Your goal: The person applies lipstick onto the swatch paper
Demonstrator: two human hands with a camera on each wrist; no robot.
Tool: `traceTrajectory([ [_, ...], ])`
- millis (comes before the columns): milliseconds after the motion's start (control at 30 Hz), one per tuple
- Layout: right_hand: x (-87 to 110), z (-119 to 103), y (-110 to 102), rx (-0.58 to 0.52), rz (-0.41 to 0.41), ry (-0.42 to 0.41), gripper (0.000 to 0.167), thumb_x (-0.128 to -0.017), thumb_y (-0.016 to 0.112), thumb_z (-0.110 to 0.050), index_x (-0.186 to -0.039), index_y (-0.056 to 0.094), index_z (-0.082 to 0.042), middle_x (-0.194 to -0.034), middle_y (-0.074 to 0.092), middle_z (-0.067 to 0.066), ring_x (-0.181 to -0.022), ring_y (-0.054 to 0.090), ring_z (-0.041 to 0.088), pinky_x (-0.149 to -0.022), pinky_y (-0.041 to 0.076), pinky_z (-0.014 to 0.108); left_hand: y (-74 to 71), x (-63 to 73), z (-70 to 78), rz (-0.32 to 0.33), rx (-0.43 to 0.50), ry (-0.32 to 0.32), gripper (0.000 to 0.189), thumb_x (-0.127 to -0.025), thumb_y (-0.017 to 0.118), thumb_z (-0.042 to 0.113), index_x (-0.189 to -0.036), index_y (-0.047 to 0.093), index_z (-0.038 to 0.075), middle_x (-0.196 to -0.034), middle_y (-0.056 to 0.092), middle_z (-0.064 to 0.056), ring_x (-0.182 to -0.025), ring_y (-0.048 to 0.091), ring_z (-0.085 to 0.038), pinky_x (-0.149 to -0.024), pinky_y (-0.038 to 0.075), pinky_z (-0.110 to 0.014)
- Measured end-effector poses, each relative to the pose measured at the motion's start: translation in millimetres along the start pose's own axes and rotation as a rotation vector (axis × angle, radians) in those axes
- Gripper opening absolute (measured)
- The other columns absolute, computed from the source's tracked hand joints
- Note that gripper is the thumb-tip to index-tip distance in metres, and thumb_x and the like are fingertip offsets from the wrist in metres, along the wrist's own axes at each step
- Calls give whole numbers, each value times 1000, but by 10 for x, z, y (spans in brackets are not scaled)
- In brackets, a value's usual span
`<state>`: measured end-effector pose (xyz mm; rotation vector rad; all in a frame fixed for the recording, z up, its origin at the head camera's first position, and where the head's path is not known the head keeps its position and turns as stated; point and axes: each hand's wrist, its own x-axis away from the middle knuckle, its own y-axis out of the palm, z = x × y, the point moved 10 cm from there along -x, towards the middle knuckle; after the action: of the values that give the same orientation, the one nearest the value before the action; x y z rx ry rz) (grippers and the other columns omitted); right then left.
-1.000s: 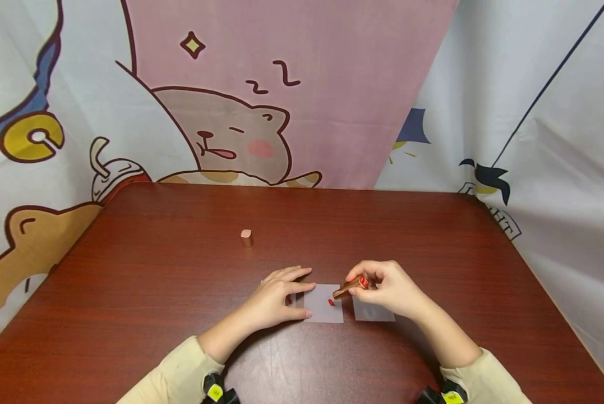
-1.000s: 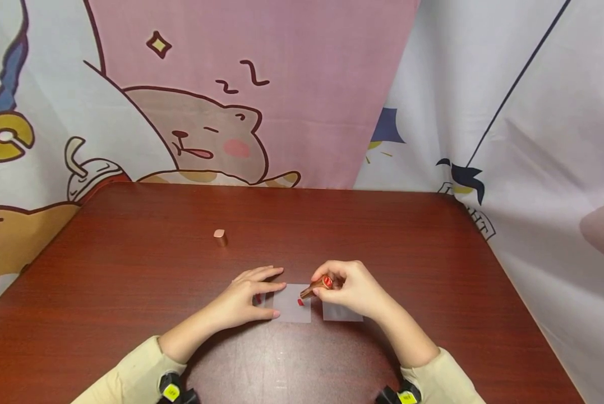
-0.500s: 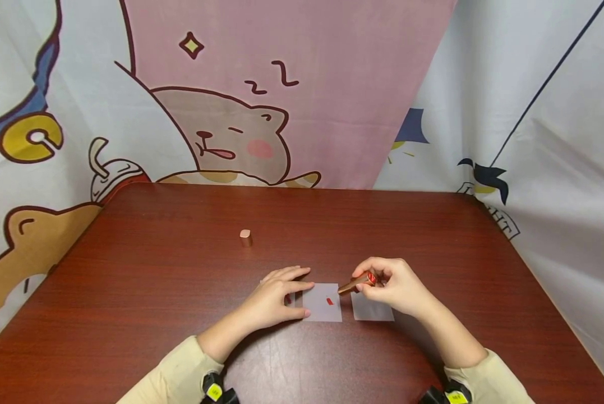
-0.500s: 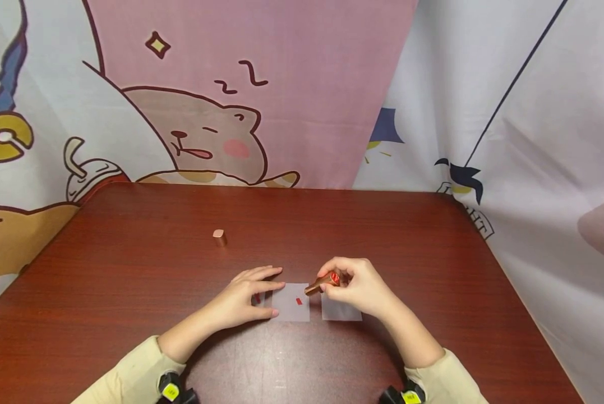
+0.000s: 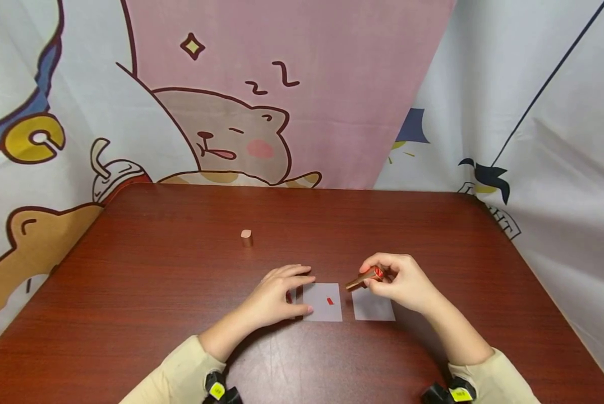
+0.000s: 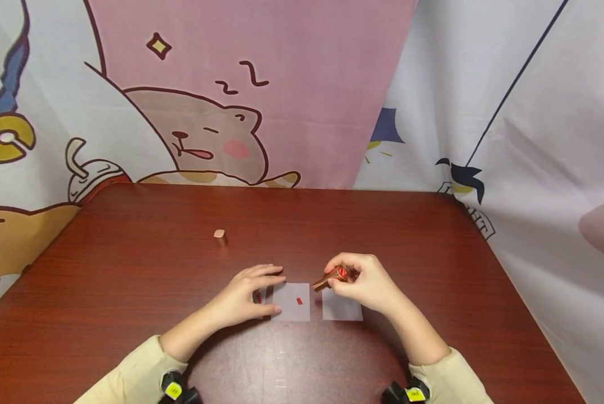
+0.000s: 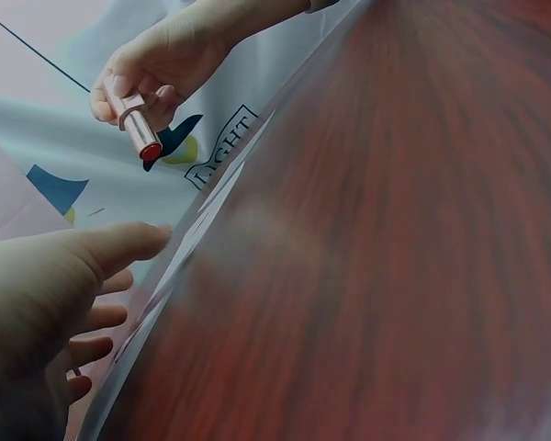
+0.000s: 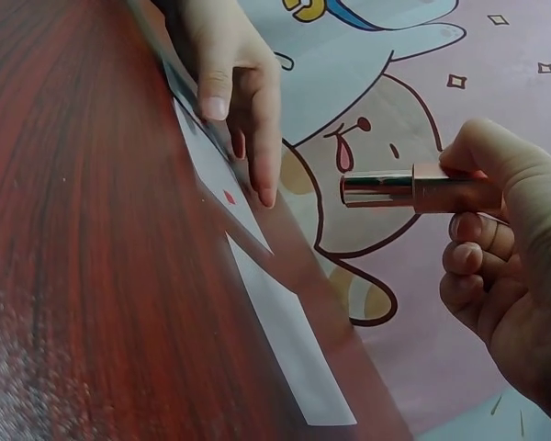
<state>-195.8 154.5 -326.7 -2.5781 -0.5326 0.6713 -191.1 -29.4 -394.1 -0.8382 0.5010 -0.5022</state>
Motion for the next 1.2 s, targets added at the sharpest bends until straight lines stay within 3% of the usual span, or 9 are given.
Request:
traceTrajectory([
  [133, 1, 53, -16, 11, 0, 19, 27, -73, 70, 15, -89, 67, -6, -62, 53, -5, -52, 40, 4, -41, 34, 24, 6, -42, 48, 32, 12, 15, 59, -78, 78, 35, -129, 62, 11, -138, 52, -5, -133, 38, -25, -107, 26, -51],
  [333, -12, -52, -58, -4, 11, 7, 27, -71, 69, 18, -87, 66, -3, -62, 53, -6, -52, 41, 2, -40, 34, 25, 64, -113, 139, 49, 14, 33, 59, -76, 79, 35, -127, 63, 10, -136, 54, -5, -132, 40, -24, -108, 27, -48],
  [567, 3, 94, -122, -21, -10, -9, 28, -73, 70, 15, -90, 67, -7, -65, 55, -6, -54, 42, 2, -40, 34, 25, 106, -199, 242, 74, -5, 29, 59, -75, 80, 35, -126, 64, 11, -135, 55, -4, -132, 40, -25, -108, 27, -45],
  [933, 14, 155, -203, -67, -55, 23, 24, -78, 71, 11, -93, 67, -6, -69, 60, -3, -58, 47, 3, -43, 39, 24, 253, -353, 347, 55, -69, -20, 59, -76, 78, 42, -126, 64, 14, -134, 56, -1, -131, 42, -23, -108, 28, -42],
  [1200, 26, 253, -260, -99, -80, 39, 22, -79, 69, 12, -93, 66, -4, -73, 63, 1, -61, 51, 4, -47, 42, 24, 331, -423, 412, 52, -95, -12, 59, -76, 77, 44, -127, 64, 16, -134, 56, 0, -131, 42, -21, -108, 28, -41],
])
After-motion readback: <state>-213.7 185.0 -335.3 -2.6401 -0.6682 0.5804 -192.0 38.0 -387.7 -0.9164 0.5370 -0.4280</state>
